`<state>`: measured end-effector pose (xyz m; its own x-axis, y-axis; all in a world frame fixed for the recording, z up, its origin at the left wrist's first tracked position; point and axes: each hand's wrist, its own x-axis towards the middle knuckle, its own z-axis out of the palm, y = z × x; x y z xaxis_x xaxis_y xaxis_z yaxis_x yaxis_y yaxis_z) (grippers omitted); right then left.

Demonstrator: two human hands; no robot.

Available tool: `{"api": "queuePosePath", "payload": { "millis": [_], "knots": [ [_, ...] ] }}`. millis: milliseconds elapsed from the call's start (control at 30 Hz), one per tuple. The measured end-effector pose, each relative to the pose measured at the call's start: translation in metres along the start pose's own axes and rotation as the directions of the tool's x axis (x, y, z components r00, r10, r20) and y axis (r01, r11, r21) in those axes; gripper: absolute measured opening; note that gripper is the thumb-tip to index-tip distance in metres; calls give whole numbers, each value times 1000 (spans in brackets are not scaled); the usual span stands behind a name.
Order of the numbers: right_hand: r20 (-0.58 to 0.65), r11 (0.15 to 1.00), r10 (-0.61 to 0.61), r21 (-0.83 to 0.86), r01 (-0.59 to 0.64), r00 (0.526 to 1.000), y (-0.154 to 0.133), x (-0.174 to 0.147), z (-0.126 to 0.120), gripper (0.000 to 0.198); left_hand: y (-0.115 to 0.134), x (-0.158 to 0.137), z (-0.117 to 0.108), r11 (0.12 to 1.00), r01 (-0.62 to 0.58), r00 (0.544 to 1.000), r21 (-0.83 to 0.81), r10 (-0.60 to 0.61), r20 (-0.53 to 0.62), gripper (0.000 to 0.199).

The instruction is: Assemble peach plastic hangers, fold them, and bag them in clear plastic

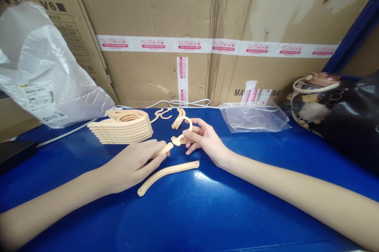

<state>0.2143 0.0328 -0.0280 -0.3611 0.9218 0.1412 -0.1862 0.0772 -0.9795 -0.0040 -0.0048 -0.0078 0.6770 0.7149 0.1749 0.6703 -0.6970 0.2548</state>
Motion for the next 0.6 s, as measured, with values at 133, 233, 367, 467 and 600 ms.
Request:
{"api": "queuePosePath", "payload": {
  "millis": [133,233,367,467,600],
  "knots": [
    [35,1000,5,3,-5,999,-1,0,0,46,0,-1,0,1000,14,1000,3,-14,-19,37],
    [42,1000,14,8,-14,999,-1,0,1,46,1,-1,1,1000,0,1000,17,0,-12,36],
    [74,999,34,15,-35,997,-2,0,0,45,1,-2,3,1000,1,1000,19,-1,-5,31],
    [91,999,39,9,-40,995,-2,0,-2,44,0,-3,6,999,-31,999,41,32,-27,30],
    [112,999,49,-16,-48,993,-1,1,-1,45,-1,-3,10,990,-92,991,107,101,-88,31]
  ]
}}
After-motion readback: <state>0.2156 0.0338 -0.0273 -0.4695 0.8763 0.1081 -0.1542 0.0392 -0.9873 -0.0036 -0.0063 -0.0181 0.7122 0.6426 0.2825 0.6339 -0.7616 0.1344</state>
